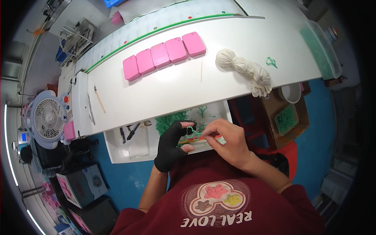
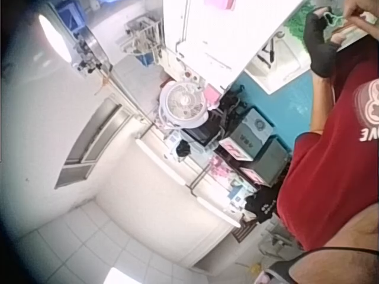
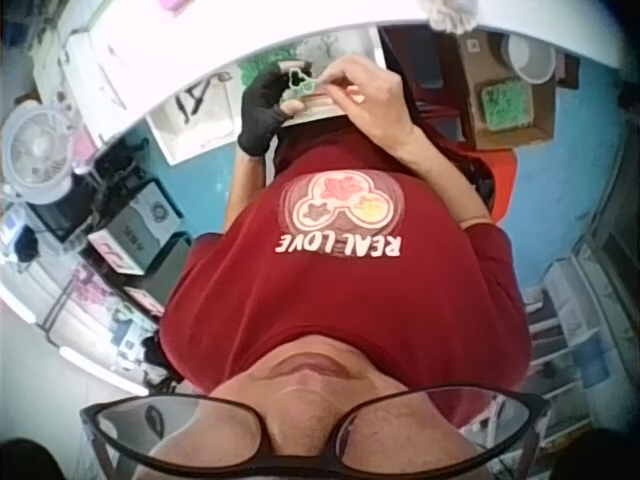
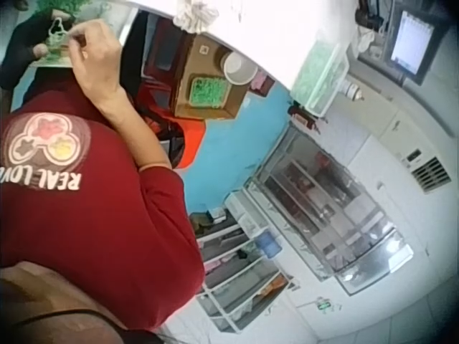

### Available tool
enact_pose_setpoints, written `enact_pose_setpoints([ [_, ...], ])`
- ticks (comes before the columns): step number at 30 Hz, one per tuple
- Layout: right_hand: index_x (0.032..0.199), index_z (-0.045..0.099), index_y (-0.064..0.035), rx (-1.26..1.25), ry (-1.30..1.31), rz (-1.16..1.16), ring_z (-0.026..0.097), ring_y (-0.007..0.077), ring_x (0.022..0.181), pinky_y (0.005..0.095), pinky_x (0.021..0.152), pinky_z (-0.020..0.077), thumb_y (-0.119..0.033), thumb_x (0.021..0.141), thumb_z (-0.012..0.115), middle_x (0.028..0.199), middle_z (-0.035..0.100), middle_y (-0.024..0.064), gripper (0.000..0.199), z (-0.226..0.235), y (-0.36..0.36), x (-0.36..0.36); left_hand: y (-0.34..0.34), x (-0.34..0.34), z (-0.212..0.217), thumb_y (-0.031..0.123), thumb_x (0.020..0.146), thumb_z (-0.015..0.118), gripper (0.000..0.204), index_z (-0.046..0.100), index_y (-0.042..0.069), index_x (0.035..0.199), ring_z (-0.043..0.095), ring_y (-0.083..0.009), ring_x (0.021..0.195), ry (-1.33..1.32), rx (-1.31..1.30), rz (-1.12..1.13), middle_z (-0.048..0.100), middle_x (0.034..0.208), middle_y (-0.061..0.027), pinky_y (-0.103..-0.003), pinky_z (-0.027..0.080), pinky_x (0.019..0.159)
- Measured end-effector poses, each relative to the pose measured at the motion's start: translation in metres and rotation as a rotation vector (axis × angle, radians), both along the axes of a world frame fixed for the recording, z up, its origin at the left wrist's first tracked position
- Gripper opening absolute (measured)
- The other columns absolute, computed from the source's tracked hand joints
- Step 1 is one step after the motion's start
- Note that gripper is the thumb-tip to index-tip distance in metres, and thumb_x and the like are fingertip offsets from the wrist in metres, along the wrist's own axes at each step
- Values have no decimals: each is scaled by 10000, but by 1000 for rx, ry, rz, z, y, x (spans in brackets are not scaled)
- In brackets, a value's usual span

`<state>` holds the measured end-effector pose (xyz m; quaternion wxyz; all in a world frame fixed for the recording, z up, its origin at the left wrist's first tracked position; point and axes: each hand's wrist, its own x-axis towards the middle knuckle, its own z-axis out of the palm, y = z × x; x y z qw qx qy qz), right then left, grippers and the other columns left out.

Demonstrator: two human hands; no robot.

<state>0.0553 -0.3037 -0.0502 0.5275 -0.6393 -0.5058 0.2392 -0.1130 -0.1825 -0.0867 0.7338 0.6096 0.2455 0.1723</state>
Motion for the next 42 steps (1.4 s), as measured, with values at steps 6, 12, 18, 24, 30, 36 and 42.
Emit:
enact_pose_setpoints([
  [6,882,596,-25,30,-40,-9,630,250,742,332,631,509,45,772,649,840,604,106,141,-4,1,0,1,2,9,133,745,763,429,612,17,1130,563,-186,1043,17,80,69,597,1101,-80,-317,437,928],
  [12,877,588,-41,48,-152,8,610,274,771,353,660,499,44,739,664,825,584,105,179,-1,2,-2,2,5,10,-29,734,698,211,671,14,939,576,-197,994,-6,201,75,621,1029,-93,-317,439,888],
  [18,873,587,-34,69,-158,19,608,275,779,359,668,500,44,733,672,826,583,99,182,4,2,-3,2,5,9,-36,731,685,167,674,3,892,575,-199,987,16,214,73,619,1024,-107,-322,443,876],
  [24,865,583,-38,117,-193,12,607,277,772,361,665,500,41,721,682,832,576,99,192,9,4,-5,1,5,10,-34,730,681,150,671,-7,877,571,-195,984,33,200,70,608,1028,-114,-323,449,858],
  [30,863,578,-36,126,-194,32,602,278,762,360,661,498,45,713,680,841,565,105,198,12,6,-5,0,6,9,-24,729,691,149,676,-5,876,575,-190,974,19,164,80,611,1031,-113,-322,455,847],
  [36,878,573,-29,82,-132,34,608,251,744,343,643,506,59,719,669,848,564,106,206,5,4,-4,1,3,9,-41,730,688,158,683,5,881,580,-195,990,36,205,111,618,1040,-113,-319,454,861],
  [42,876,562,-21,35,-120,39,612,240,727,333,637,511,60,726,665,825,551,105,199,1,4,-3,2,2,10,-65,724,677,186,692,15,892,577,-196,992,16,202,132,617,1038,-110,-319,451,863],
])
